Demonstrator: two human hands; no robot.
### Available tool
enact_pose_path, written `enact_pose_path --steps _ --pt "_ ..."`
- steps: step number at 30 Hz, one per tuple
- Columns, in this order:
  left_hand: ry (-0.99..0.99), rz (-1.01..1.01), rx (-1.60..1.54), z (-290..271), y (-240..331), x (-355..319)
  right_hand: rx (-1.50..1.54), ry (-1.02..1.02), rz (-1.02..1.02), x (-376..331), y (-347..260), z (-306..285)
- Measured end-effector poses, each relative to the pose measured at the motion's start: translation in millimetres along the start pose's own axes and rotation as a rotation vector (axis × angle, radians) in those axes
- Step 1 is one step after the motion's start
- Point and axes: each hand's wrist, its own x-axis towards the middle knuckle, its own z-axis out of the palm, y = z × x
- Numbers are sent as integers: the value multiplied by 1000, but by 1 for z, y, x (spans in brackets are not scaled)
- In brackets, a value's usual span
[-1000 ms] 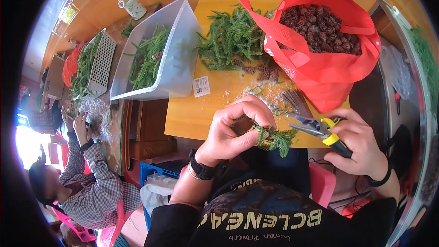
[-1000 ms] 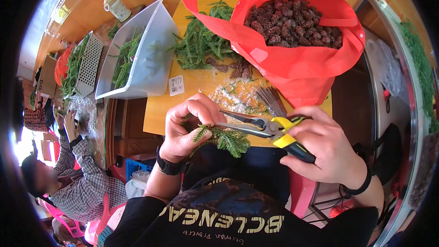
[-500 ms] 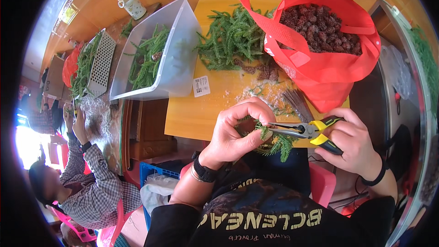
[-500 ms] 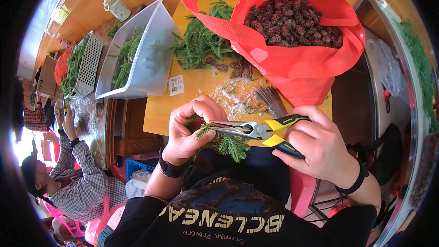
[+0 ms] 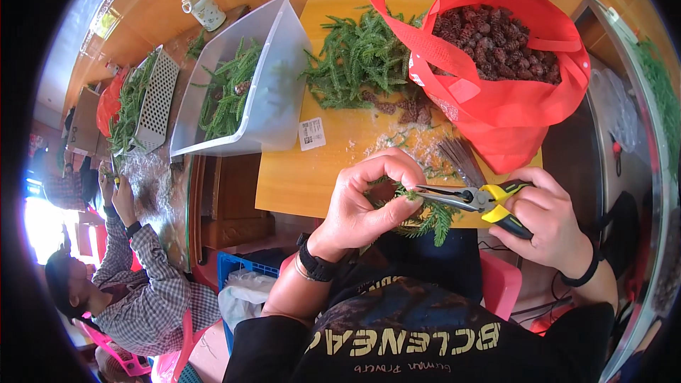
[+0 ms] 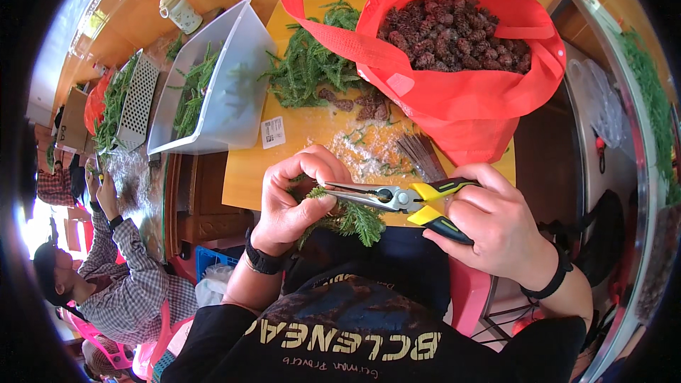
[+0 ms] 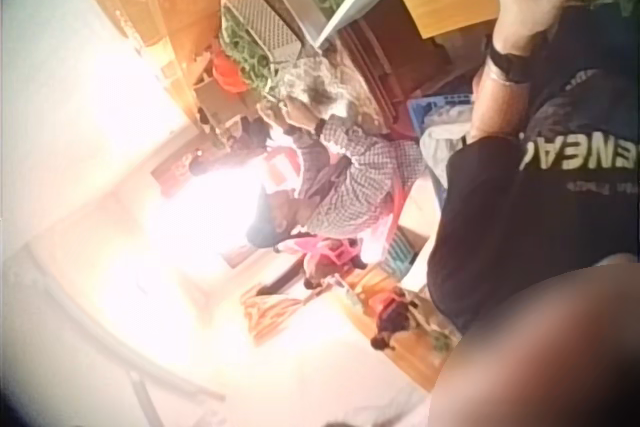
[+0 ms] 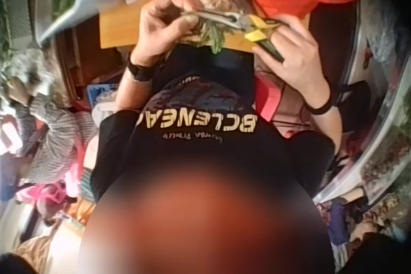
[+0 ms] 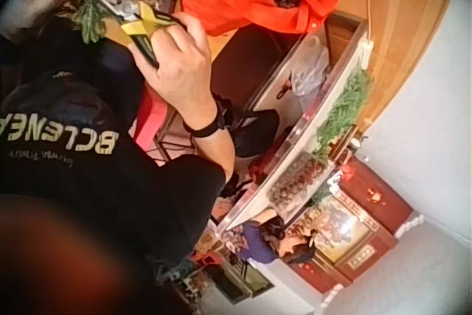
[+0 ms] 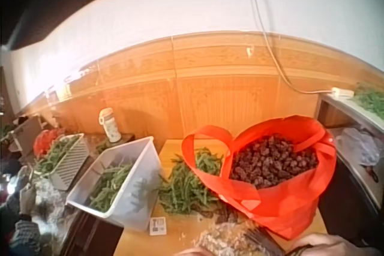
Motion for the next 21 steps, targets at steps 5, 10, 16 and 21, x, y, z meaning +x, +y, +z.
enact_pose_path --steps 5,10,16,21 --pt "26 12 4 0 -2 1 -34 5 -9 1 0 2" --pt "71 12 -27 2 -2 2 -50 -14 -15 0 0 1" --pt "89 44 77 0 -8 3 -95 -30 -21 1 -1 2" --pt "124 30 26 0 -12 0 -118 -41 -26 -1 0 2"
